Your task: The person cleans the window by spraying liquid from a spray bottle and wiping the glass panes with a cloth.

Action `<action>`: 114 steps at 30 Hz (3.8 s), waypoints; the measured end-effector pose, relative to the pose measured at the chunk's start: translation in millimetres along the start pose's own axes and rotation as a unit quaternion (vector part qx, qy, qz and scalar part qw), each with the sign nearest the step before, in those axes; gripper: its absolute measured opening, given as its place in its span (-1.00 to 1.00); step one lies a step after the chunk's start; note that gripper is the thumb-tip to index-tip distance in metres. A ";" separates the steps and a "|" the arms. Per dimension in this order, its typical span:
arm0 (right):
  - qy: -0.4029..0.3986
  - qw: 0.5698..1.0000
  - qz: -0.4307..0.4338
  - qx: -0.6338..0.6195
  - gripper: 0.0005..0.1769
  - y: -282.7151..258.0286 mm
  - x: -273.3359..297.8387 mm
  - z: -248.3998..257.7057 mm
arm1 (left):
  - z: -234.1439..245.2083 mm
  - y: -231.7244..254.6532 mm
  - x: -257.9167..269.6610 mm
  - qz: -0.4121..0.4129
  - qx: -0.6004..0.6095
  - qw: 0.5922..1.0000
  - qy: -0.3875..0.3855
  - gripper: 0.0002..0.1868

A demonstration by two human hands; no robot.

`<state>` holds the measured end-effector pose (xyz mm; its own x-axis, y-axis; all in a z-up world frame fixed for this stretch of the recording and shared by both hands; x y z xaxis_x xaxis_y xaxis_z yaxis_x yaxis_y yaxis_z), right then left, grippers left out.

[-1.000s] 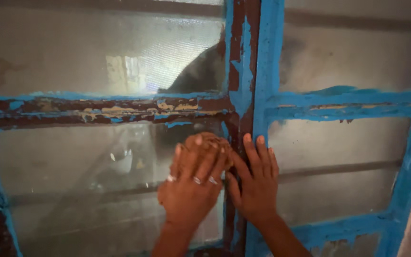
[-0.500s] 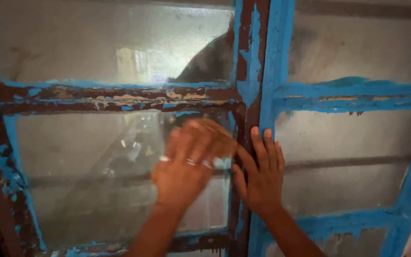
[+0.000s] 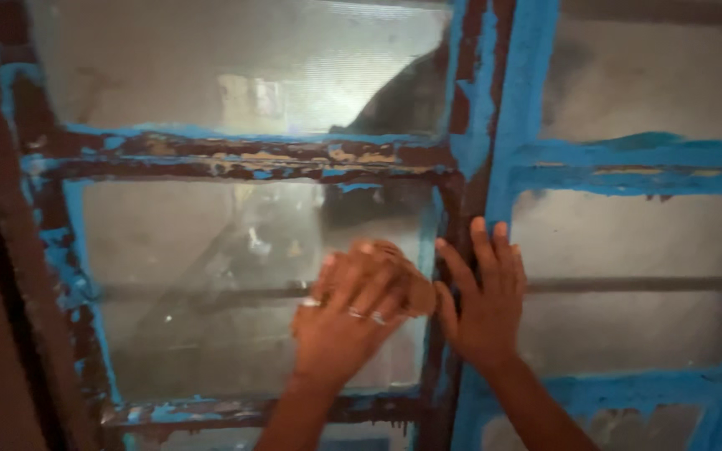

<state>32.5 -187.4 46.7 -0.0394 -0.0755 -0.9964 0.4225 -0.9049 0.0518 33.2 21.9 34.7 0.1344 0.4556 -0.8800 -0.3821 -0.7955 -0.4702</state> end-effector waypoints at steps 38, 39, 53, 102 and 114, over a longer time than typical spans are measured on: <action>0.000 1.000 0.010 0.010 -0.48 4.1 12.0 -3.1 | 1.7 60.8 45.3 -0.101 0.023 0.993 -0.048 -0.47; 0.004 1.000 0.015 0.006 -0.49 4.7 11.0 -3.5 | 7.0 54.2 41.1 -0.102 0.025 0.993 -0.047 -0.47; -0.001 1.000 -0.010 0.014 -0.49 3.5 16.1 -7.2 | -17.0 47.5 51.5 0.331 0.021 0.940 0.081 -0.62; -0.067 0.984 -0.002 -0.163 -0.41 -230.9 38.4 -86.1 | 125.4 -79.7 71.8 0.257 0.464 0.845 0.064 -0.13; 0.021 0.995 0.040 -0.085 -0.41 -240.0 46.1 -103.9 | 213.0 -200.1 201.2 0.289 -0.257 0.922 0.017 -0.40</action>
<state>23.3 69.9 -18.7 0.0376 -0.1236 -0.9916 0.5699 -0.8125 0.1228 -58.0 357.8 -34.0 0.0764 -0.1092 -0.9911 0.0828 -0.9899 0.1155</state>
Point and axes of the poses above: each hand's wrist, its own x-axis away from the middle knuckle, its own z-axis out of the back of the hand, y = z × x, the point moved 1 cm from there along -x, towards the middle knuckle, and after that the axes turned 7 degrees about -z, right-handed, at the moved point
